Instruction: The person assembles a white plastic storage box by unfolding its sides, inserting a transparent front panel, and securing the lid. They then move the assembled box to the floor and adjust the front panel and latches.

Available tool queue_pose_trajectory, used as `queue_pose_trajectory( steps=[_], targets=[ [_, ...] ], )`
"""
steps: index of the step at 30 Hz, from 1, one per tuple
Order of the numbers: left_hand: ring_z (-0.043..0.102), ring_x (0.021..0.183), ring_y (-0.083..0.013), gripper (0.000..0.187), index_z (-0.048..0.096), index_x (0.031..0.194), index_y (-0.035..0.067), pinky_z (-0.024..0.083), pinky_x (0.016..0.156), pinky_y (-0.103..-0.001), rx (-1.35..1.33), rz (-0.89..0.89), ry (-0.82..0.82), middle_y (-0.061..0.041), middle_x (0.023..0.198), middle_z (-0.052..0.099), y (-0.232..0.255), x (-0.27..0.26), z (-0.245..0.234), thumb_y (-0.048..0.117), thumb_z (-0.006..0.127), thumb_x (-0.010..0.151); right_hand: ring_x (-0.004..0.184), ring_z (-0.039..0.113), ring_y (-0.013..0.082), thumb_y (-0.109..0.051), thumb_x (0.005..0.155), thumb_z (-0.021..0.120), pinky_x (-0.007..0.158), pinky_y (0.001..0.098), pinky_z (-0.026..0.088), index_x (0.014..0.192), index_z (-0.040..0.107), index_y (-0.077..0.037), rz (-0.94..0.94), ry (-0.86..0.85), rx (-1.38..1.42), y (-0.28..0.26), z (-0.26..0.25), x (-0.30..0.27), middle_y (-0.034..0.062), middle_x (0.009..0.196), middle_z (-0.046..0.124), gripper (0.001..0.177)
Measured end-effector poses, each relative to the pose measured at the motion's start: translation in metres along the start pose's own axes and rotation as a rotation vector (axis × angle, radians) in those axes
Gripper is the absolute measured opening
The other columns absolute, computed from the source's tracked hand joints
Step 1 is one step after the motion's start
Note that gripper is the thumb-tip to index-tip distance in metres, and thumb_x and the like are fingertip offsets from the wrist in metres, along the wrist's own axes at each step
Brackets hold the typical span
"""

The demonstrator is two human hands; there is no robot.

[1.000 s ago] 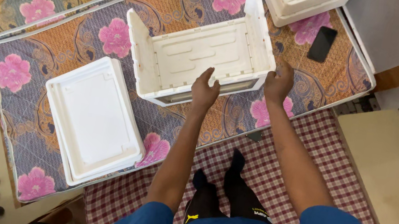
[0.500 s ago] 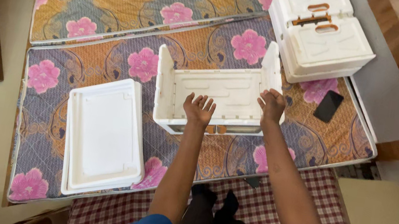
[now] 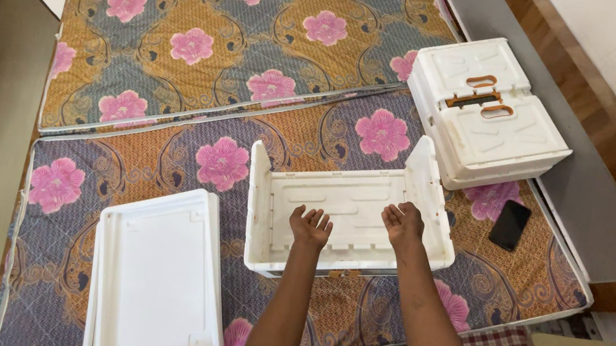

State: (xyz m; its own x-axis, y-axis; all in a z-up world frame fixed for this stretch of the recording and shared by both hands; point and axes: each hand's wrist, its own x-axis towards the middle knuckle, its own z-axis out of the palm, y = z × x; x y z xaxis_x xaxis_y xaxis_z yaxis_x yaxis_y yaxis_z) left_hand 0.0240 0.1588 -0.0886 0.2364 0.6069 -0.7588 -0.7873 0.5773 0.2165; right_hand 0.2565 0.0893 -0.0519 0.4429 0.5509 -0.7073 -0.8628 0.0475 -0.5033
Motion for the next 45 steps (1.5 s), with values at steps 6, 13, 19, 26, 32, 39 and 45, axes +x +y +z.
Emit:
queue_pose_trajectory(
  steps=[6, 13, 19, 26, 32, 39, 45],
  targets=[
    [0.039, 0.146, -0.0350, 0.072, 0.038, 0.155, 0.006, 0.029, 0.120, -0.052, 0.075, -0.089, 0.137, -0.011, 0.157, 0.047, -0.002, 0.017, 0.012, 0.037, 0.054, 0.092, 0.097, 0.059, 0.0328, -0.015, 0.084, 0.062, 0.092, 0.0469, 0.059, 0.099, 0.047, -0.003, 0.085, 0.086, 0.070, 0.019, 0.017, 0.014, 0.0212, 0.111, 0.054, 0.024],
    [0.037, 0.150, -0.0374, 0.072, 0.033, 0.159, 0.014, 0.032, 0.121, -0.053, 0.069, -0.054, 0.436, -0.014, 0.160, 0.044, -0.007, 0.044, 0.009, 0.034, 0.056, 0.094, 0.079, 0.045, 0.0252, -0.019, 0.084, 0.063, 0.076, 0.0422, 0.050, 0.115, 0.049, -0.005, 0.263, 0.239, -0.071, 0.080, -0.006, 0.080, 0.0166, 0.106, 0.048, 0.037],
    [0.040, 0.144, -0.0358, 0.068, 0.035, 0.155, 0.013, 0.034, 0.116, -0.052, 0.011, -0.029, 0.587, -0.014, 0.154, 0.046, -0.016, 0.037, -0.031, 0.030, 0.057, 0.093, 0.079, 0.027, 0.0194, -0.020, 0.085, 0.066, 0.073, 0.0365, 0.033, 0.140, 0.044, -0.006, 0.475, 0.573, -0.011, 0.127, -0.039, 0.118, 0.0143, 0.110, 0.043, 0.060],
    [0.044, 0.136, -0.0341, 0.064, 0.037, 0.150, 0.012, 0.038, 0.110, -0.050, -0.021, -0.016, 0.608, -0.013, 0.148, 0.049, -0.017, 0.043, -0.031, 0.026, 0.059, 0.092, 0.098, 0.031, 0.0248, -0.023, 0.089, 0.063, 0.086, 0.0425, 0.034, 0.143, 0.044, -0.006, 0.525, 0.703, -0.104, 0.103, -0.002, 0.076, 0.0149, 0.126, 0.041, 0.060],
    [0.048, 0.129, -0.0326, 0.061, 0.040, 0.147, 0.012, 0.040, 0.105, -0.049, -0.028, -0.029, 0.598, -0.013, 0.143, 0.051, -0.025, 0.058, -0.026, 0.023, 0.061, 0.091, 0.114, 0.035, 0.0294, -0.025, 0.092, 0.061, 0.098, 0.0476, 0.034, 0.146, 0.043, -0.007, 0.543, 0.757, -0.123, 0.089, 0.005, 0.064, 0.0154, 0.139, 0.040, 0.060],
    [0.051, 0.121, -0.0308, 0.057, 0.042, 0.142, 0.011, 0.043, 0.098, -0.047, -0.043, -0.046, 0.614, -0.012, 0.136, 0.054, -0.030, 0.055, -0.045, 0.019, 0.063, 0.090, 0.132, 0.040, 0.0348, -0.028, 0.095, 0.059, 0.111, 0.0537, 0.035, 0.150, 0.043, -0.008, 0.567, 0.779, -0.167, 0.103, -0.008, 0.064, 0.0160, 0.154, 0.038, 0.060],
    [0.055, 0.114, -0.0293, 0.054, 0.044, 0.138, 0.010, 0.046, 0.093, -0.046, -0.049, -0.024, 0.586, -0.012, 0.131, 0.057, -0.018, 0.056, -0.037, 0.016, 0.064, 0.089, 0.140, 0.040, 0.0379, -0.028, 0.096, 0.057, 0.116, 0.0551, 0.034, 0.150, 0.043, -0.011, 0.561, 0.757, -0.150, 0.102, 0.000, 0.062, 0.0154, 0.161, 0.036, 0.058]
  ],
)
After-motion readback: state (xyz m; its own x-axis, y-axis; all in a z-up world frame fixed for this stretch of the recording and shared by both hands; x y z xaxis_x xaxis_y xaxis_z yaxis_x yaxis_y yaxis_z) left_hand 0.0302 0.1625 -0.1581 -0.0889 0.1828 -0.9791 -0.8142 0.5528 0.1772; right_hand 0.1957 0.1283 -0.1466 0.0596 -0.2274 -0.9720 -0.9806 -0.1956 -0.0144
